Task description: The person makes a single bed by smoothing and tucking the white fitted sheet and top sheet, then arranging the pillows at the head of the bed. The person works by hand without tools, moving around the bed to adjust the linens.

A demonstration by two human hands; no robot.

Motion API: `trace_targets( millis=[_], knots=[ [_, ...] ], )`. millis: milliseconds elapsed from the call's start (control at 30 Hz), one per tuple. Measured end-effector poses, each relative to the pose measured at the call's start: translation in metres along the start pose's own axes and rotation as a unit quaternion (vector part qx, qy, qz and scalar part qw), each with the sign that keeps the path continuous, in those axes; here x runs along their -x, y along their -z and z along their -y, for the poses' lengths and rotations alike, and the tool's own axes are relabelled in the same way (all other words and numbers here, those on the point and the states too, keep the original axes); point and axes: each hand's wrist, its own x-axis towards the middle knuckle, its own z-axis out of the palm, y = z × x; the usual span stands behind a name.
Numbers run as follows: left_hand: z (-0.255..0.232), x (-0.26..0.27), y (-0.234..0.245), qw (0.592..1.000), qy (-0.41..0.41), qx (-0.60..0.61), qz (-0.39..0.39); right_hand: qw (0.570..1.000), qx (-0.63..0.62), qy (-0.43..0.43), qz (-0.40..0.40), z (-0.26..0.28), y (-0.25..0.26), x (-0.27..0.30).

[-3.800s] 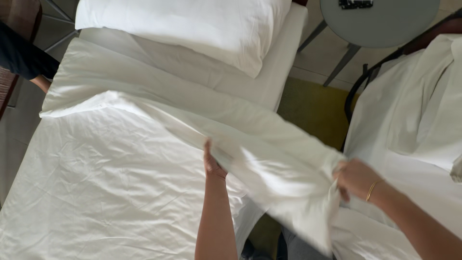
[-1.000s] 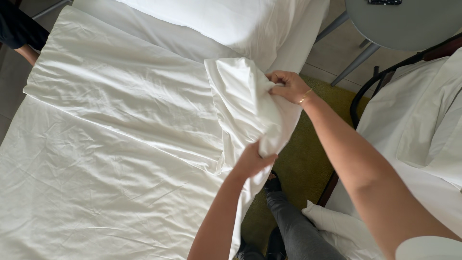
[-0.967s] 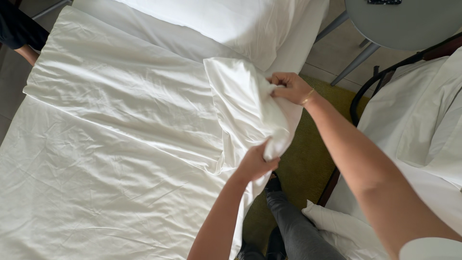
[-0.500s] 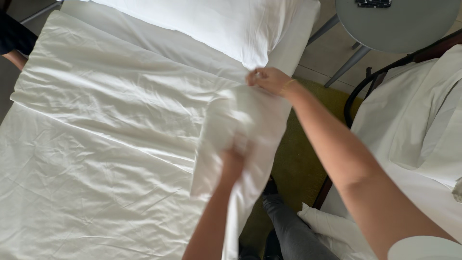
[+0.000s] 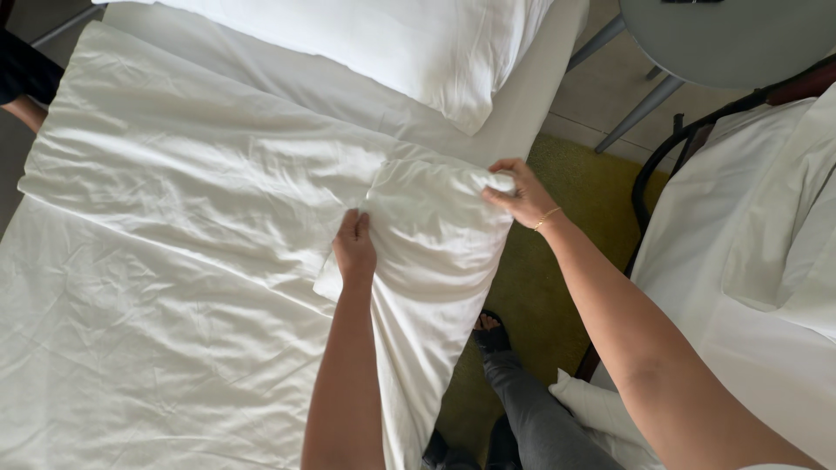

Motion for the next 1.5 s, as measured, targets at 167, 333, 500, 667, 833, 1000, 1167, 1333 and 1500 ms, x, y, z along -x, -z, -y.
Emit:
trace_targets(
  millis=[167,333,500,667,833,1000,1167,1333,1500],
  knots=[
    [0.008,0.0,-0.035,0.977,-0.142,-0.097,-0.129,0.981,0.131,-0.112,-0.09,-0.01,-0.001,-0.009],
    [0.013,-0.007,-0.057,0.989,0.017,-0.136,-0.059,0.913,0.337,0.108,-0.202,0.035,-0.056,-0.011],
    [0.013,0.016,-0.025,0.988,0.046,-0.15,0.007,0.946,0.252,0.146,-0.14,0.073,-0.102,-0.038],
    [0.042,0.056,0.028,0.943,-0.173,-0.283,-0.011,0.948,0.244,0.153,-0.134,0.06,-0.108,-0.047],
    [0.077,0.035,0.032,0.979,-0.017,-0.073,0.192,0.925,0.191,0.272,-0.186,0.048,-0.097,-0.052],
    [0.092,0.03,0.024,0.926,0.098,0.158,0.329,0.936,0.169,0.185,-0.248,0.058,-0.093,-0.06],
    [0.106,0.029,0.003,0.989,0.138,-0.031,0.054,0.935,0.318,-0.042,-0.153,0.088,-0.111,-0.067],
    [0.114,0.04,-0.027,0.996,0.074,-0.042,0.0,0.898,0.386,0.137,-0.164,0.113,-0.121,-0.007],
    [0.135,0.078,0.006,0.998,0.068,-0.001,0.016,0.888,0.444,0.11,-0.055,0.079,-0.116,0.071]
  ],
)
